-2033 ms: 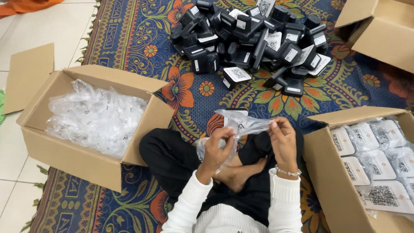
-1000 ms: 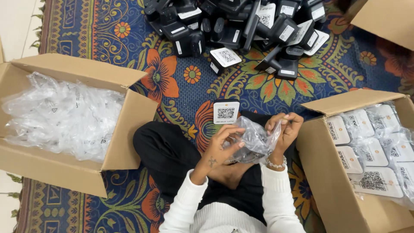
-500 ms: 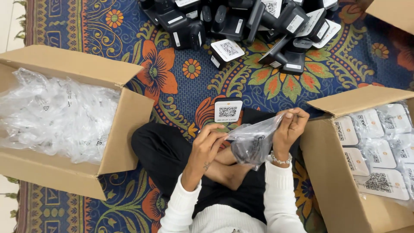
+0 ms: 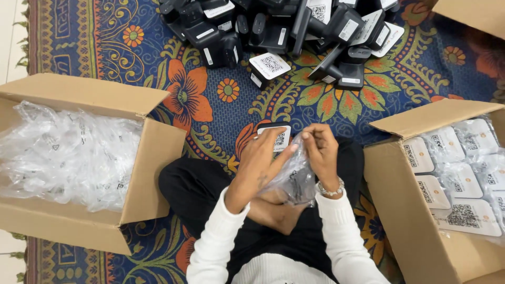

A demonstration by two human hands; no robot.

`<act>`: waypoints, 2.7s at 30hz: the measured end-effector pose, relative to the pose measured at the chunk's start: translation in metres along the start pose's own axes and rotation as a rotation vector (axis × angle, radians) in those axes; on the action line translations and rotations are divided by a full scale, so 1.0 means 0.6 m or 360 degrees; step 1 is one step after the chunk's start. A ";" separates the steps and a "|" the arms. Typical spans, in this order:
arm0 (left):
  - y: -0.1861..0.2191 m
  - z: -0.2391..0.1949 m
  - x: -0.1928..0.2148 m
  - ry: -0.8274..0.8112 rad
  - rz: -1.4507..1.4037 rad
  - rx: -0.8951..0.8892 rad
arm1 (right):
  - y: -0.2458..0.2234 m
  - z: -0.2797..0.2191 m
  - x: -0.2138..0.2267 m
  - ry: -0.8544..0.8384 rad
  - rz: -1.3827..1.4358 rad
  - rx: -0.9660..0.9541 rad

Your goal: The person bags handheld barcode scanners and places them into a shipping box.

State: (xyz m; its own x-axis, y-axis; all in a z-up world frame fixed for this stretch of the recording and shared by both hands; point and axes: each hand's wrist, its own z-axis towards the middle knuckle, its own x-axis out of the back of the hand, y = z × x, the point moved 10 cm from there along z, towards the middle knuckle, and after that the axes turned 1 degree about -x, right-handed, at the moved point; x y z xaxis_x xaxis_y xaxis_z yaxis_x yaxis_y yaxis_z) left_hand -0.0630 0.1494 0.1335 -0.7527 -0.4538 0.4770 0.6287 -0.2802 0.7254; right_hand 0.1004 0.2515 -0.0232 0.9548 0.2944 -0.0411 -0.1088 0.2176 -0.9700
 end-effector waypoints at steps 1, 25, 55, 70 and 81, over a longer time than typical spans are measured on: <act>-0.014 0.001 -0.013 0.0005 0.0003 -0.0001 | -0.005 0.007 -0.004 -0.0004 0.0002 0.0003; -0.378 -0.114 -0.092 0.1231 -0.1557 0.1026 | 0.034 -0.140 0.055 -0.0172 0.0411 -0.0033; -0.518 -0.180 -0.097 0.0910 -0.0897 0.1059 | 0.341 0.116 0.219 0.0156 0.0701 -0.0647; -0.530 -0.182 -0.076 0.0859 -0.0341 0.0990 | 0.314 -0.045 0.136 0.0147 0.0105 -0.0800; -0.506 -0.168 -0.053 0.0712 -0.0346 0.0833 | 0.248 -0.042 0.123 0.0127 -0.0466 -0.0380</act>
State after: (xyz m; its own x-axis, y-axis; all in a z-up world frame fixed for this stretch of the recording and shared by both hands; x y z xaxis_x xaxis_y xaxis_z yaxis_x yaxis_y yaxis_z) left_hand -0.2099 0.1637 -0.1520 -0.6272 -0.7683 0.1275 0.2135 -0.0121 0.9769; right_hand 0.1618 0.2821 -0.1766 0.9555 0.1764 0.2366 0.2302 0.0562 -0.9715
